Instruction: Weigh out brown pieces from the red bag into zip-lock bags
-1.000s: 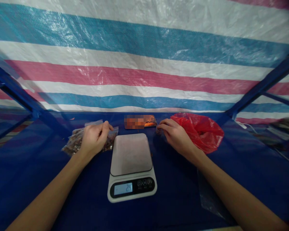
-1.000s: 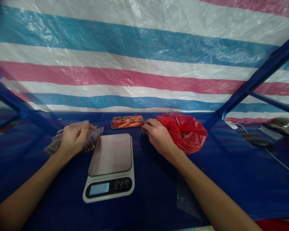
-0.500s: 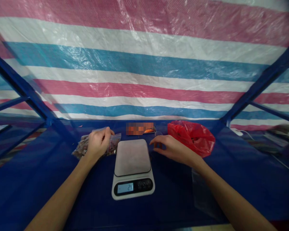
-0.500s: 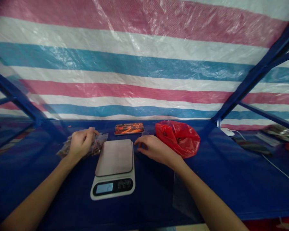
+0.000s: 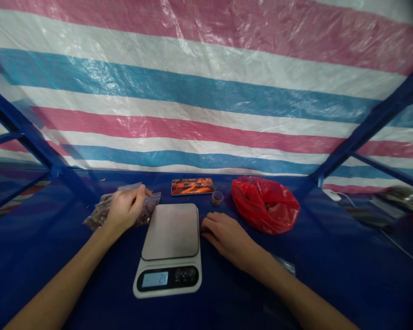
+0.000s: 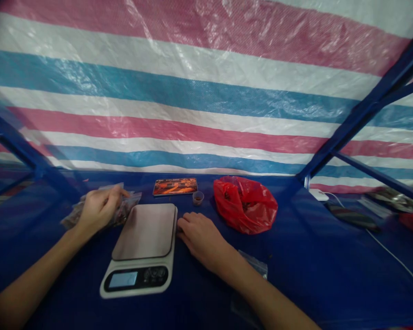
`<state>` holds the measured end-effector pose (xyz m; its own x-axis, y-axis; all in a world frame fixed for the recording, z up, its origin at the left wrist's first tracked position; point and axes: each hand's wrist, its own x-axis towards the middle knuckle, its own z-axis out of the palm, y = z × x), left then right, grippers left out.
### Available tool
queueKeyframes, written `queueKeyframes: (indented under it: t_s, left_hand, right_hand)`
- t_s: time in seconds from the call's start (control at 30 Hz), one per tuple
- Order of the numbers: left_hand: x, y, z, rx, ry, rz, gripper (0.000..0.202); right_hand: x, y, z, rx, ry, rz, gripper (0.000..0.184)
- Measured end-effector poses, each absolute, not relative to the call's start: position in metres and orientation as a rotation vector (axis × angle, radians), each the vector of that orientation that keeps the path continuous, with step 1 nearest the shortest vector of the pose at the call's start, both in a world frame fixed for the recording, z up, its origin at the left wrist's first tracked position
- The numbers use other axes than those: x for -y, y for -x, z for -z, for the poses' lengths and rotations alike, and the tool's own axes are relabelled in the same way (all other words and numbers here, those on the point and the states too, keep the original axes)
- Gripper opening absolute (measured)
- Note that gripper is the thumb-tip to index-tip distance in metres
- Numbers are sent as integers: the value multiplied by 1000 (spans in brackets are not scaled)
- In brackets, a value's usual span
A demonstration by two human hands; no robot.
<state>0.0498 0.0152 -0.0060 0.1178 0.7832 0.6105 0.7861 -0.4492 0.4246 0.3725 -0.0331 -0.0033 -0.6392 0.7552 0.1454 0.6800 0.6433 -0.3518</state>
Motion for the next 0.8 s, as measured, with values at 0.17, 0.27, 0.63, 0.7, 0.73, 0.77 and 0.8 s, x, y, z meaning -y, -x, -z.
queueKeyframes:
  t_s: [0.17, 0.27, 0.63, 0.7, 0.73, 0.77, 0.8]
  left_hand:
    - [-17, -49, 9, 1663, 2336, 1303, 49]
    - [-17, -52, 10, 1676, 2367, 1296, 49]
    - [-16, -51, 4, 1612, 2318, 1288, 48]
    - [-16, -52, 6, 1587, 2343, 1271, 46]
    - [-16, -54, 7, 1563, 2357, 1268, 46]
    - [-15, -55, 8, 1539, 2368, 1267, 45]
    - [-15, -56, 9, 1517, 2377, 1268, 45]
  right_hand:
    - [1, -390, -19, 2125, 1138, -351, 8]
    - [-18, -395, -24, 1990, 1133, -355, 8]
    - [-8, -473, -48, 2169, 1442, -152, 37]
    - [-6, -500, -49, 2307, 1632, -155, 32]
    - [-7, -510, -48, 2345, 1682, -165, 32]
    - [-9, -517, -46, 2368, 1695, -172, 33]
    - [-12, -522, -43, 2395, 1664, -201, 35]
